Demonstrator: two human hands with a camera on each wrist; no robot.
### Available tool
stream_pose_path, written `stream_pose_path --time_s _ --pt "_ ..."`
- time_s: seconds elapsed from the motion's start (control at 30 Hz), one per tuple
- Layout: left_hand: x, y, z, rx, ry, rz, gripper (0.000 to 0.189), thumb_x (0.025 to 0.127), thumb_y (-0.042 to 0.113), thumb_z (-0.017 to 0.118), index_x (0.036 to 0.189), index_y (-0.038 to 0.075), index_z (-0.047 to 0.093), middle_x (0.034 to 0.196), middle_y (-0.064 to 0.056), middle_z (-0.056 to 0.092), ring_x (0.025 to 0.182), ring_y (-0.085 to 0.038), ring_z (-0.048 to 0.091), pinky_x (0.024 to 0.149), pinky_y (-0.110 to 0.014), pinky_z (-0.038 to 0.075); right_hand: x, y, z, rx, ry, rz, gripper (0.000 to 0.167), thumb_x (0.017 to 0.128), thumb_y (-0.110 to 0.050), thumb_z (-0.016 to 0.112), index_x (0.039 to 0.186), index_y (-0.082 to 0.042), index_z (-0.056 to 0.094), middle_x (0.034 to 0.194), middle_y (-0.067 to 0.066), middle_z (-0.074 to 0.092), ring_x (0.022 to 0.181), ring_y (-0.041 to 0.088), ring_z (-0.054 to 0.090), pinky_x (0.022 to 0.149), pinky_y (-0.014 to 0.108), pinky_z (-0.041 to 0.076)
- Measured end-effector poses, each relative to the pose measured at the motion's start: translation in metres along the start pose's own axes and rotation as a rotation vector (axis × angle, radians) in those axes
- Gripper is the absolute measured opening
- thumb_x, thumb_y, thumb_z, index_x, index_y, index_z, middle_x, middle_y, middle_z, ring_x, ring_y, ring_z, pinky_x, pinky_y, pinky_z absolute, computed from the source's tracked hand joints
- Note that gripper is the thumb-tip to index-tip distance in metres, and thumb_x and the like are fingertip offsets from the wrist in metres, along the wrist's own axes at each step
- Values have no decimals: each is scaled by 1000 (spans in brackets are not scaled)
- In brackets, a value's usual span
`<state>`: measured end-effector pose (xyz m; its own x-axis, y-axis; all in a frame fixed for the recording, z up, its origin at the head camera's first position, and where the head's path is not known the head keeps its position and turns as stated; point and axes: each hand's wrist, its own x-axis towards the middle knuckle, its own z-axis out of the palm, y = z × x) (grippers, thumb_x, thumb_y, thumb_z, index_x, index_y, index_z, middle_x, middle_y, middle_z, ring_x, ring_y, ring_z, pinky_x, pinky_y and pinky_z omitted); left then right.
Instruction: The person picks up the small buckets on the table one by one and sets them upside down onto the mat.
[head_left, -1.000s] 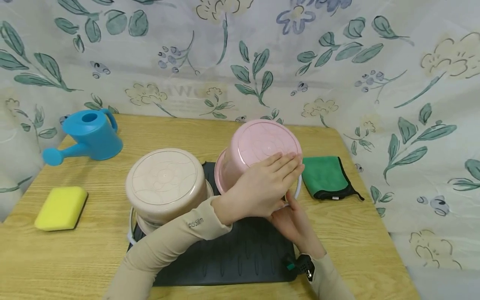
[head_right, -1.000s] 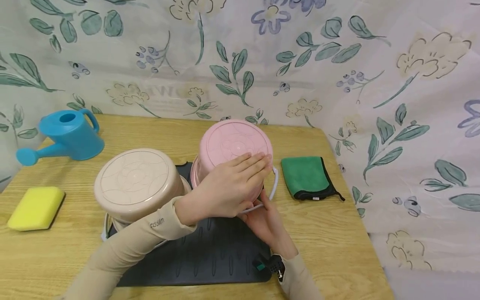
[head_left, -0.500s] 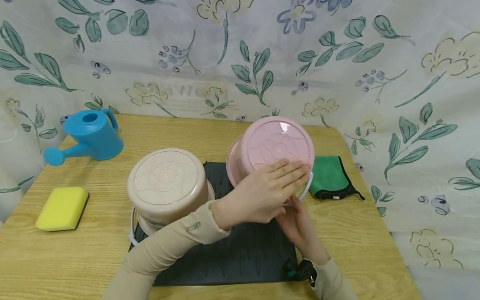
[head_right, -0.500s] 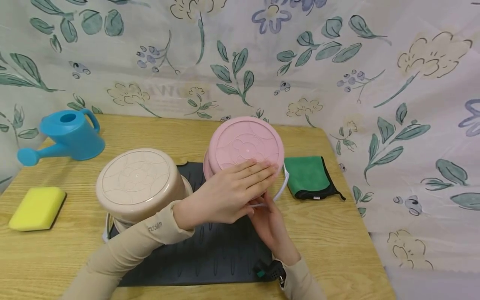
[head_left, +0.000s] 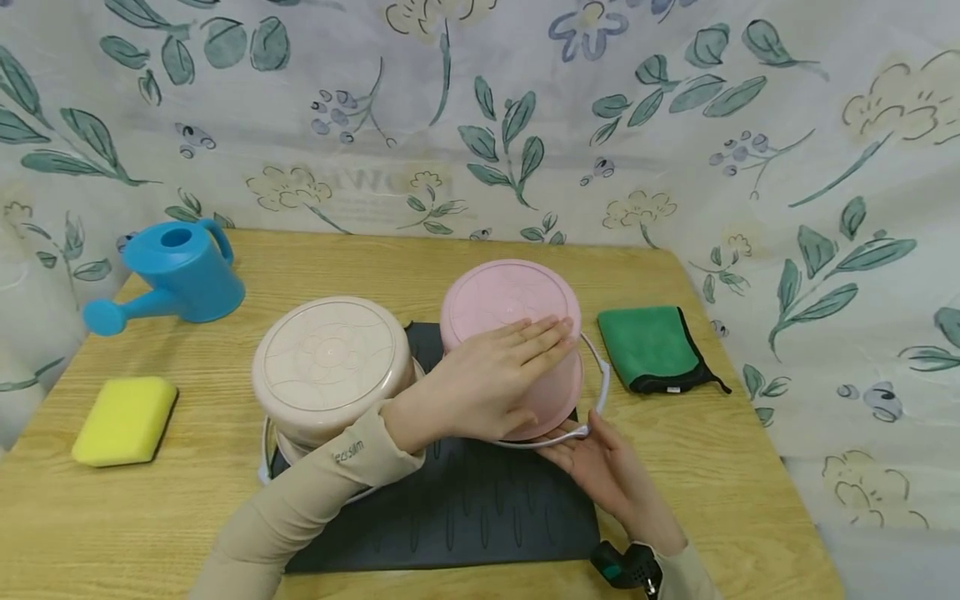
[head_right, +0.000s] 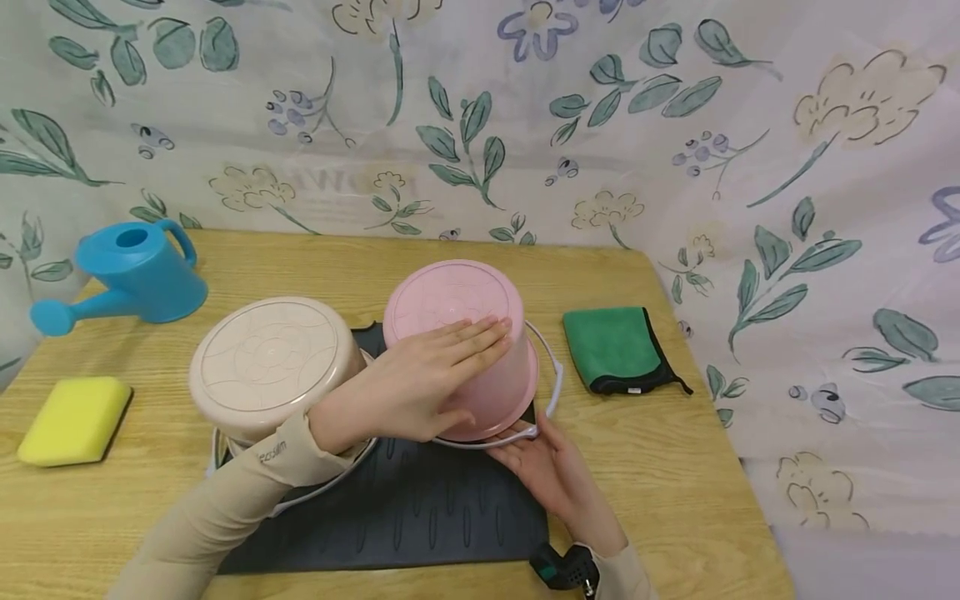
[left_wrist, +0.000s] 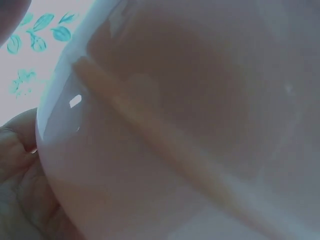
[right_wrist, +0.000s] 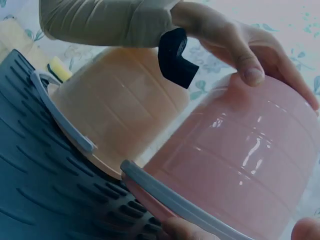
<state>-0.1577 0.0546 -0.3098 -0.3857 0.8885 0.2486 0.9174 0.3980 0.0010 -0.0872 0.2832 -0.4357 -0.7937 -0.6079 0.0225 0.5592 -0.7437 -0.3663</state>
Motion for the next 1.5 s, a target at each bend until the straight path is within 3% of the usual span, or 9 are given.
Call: stream_pose_path --time_s 0.2,0.37,0.6,0.77,1.03,1.1,1.3,1.4,1.5 --pt "-2 5 1 -11 -15 -3 83 82 31 72 150 2 34 156 -13 34 146 -24 31 121 -35 27 -11 10 -2 21 -27 35 58 104 -36 -1 141 -17 -42 148 14 43 141 31 39 121 40 25" --pt "-1 6 6 4 -23 24 83 83 32 72 149 1 34 156 -13 34 146 -24 31 120 -35 28 -15 16 -3 21 -9 66 59 105 -35 1 141 -14 -41 146 17 44 140 31 40 120 39 27" --pt "-5 7 16 28 -31 38 81 83 35 72 148 3 37 156 -12 36 146 -24 32 120 -35 28 -19 22 -5 17 68 149 58 107 -33 9 146 -10 -27 141 22 45 135 33 46 119 42 28" --pt "-4 11 22 61 -25 68 78 85 37 69 148 4 38 155 -11 38 145 -23 34 119 -35 29 -20 28 -10 68 87 149 64 106 -35 7 141 -8 -39 140 23 47 134 32 47 120 40 28" --pt "-5 15 29 100 -9 89 74 86 40 65 147 5 40 153 -9 40 144 -21 36 120 -33 29 -26 42 -14 167 69 130 63 103 -38 -3 138 -3 -41 143 25 45 138 32 43 122 38 23" --pt "-5 15 30 94 2 96 73 86 39 65 146 5 42 153 -8 42 144 -20 37 120 -33 29 -28 45 -12 191 46 131 63 103 -38 -3 143 2 -32 145 27 43 140 33 41 123 39 21" --pt "-9 17 35 51 4 99 73 87 41 64 147 7 41 154 -7 40 144 -19 36 120 -33 27 -33 48 -3 212 -119 139 78 99 -39 -14 150 8 22 156 23 29 148 31 25 124 37 11" --pt "-10 17 37 62 12 87 73 87 42 64 147 8 41 154 -7 39 145 -18 35 121 -33 27 -34 47 -1 195 -143 133 76 100 -37 -14 150 7 22 157 22 27 149 30 23 124 37 9" --pt "-9 17 38 59 22 89 73 87 43 64 147 8 42 154 -6 40 145 -18 35 120 -33 27 -36 48 -3 200 -107 141 73 102 -36 -11 149 7 24 156 22 28 148 30 25 125 37 8"
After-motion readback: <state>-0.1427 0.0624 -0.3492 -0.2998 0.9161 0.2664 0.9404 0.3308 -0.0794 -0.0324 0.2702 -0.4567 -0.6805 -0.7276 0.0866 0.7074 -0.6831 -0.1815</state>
